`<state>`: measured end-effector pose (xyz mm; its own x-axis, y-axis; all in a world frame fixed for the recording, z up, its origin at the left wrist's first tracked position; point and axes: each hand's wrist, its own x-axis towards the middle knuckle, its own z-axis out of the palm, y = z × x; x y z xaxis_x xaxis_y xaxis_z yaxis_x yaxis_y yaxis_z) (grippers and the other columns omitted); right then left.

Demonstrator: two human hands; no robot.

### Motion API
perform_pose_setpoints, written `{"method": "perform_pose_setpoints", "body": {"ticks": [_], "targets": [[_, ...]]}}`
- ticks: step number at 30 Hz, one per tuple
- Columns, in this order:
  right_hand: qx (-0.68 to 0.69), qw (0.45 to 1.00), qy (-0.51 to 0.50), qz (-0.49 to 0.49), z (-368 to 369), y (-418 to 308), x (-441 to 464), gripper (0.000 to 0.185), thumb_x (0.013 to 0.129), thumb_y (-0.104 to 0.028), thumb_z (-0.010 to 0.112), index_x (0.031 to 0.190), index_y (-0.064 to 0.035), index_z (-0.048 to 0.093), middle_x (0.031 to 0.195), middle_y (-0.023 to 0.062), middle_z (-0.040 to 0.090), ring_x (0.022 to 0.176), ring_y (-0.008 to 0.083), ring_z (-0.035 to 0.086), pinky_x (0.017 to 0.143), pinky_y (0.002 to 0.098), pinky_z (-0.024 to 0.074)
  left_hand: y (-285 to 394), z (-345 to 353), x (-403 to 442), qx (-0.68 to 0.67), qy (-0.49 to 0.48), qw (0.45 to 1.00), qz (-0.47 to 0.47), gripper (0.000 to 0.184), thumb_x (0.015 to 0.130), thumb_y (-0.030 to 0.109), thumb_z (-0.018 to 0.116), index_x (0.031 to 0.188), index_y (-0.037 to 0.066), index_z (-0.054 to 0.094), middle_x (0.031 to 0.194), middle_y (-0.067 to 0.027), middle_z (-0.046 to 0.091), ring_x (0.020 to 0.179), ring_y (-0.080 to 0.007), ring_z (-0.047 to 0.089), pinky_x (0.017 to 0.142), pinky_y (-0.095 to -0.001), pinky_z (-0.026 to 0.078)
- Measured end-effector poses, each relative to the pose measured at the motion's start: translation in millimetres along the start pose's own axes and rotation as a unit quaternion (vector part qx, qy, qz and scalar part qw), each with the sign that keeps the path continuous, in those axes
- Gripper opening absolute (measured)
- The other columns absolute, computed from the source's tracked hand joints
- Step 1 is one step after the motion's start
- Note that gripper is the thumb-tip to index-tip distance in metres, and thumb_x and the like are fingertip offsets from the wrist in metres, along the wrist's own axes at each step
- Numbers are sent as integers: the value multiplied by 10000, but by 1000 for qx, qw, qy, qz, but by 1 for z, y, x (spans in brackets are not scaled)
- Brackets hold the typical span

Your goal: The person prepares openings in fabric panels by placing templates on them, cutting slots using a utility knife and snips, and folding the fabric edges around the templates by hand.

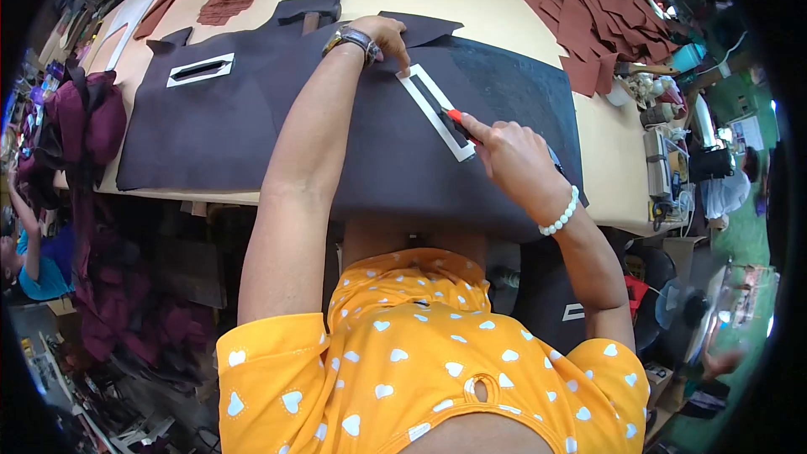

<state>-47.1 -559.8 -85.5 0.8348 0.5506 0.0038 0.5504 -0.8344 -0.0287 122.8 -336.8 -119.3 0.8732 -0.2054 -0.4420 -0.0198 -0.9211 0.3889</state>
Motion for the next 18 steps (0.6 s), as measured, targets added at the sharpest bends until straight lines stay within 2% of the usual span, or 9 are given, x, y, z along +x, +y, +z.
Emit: {"method": "perform_pose_setpoints", "body": {"ticks": [8,9,11,12,13,14,15,16,18], "targets": [[21,999,10,26,5,4,-40,411,834,-84,527,1241,-141,534,716,142,589,621,318,596,583,417,493,-5,2,2,-34,4,999,16,1126,452,331,829,1410,99,286,857,-108,587,726,-182,573,601,-292,496],[29,999,13,28,6,5,-40,405,835,-91,534,1236,-141,540,715,140,595,629,317,600,585,411,493,2,-2,-12,-44,-3,999,-2,1085,491,328,831,1398,65,297,970,-152,600,826,-213,596,694,-308,504],[41,998,20,34,5,7,-40,394,836,-105,546,1228,-140,551,713,137,605,645,316,609,587,400,492,-22,22,0,-36,113,990,75,1041,529,324,825,1385,39,307,1061,-191,584,933,-252,588,786,-323,484],[116,993,34,12,10,17,-39,385,832,-113,557,1217,-128,557,713,139,612,647,309,614,586,385,492,-31,27,3,-31,172,978,115,1019,547,322,822,1378,27,311,1106,-210,575,986,-272,584,833,-331,474],[190,981,50,-10,17,34,-38,378,829,-121,567,1207,-115,564,713,141,619,649,301,620,584,371,492,-30,31,-16,-35,222,966,126,943,604,326,801,1355,2,331,1215,-245,516,1102,-317,530,931,-346,416],[260,963,67,-31,19,46,-37,372,826,-129,578,1197,-102,571,713,143,625,651,293,626,583,356,493,-40,44,-26,-61,295,943,142,910,635,358,778,1349,7,338,1232,-238,500,1148,-326,490,950,-357,401],[339,938,-42,63,-3,49,-36,344,826,-156,601,1147,-35,579,741,169,639,643,290,632,589,343,485,-46,53,-43,-44,368,921,117,854,654,383,758,1325,30,365,1173,-212,521,1120,-358,484,937,-408,401],[369,921,-34,120,-7,58,-33,331,833,-165,597,1130,-21,577,748,175,637,641,297,629,594,343,484,-56,60,-54,-4,435,896,92,832,660,404,753,1303,27,383,1172,-203,521,1119,-358,483,925,-418,406],[427,873,-21,232,-6,76,-29,313,847,-183,590,1095,8,572,761,187,633,637,310,623,602,342,482,-84,76,-66,5,454,891,-22,769,726,417,700,1300,15,384,1227,-184,501,1164,-332,454,928,-460,395]]}}
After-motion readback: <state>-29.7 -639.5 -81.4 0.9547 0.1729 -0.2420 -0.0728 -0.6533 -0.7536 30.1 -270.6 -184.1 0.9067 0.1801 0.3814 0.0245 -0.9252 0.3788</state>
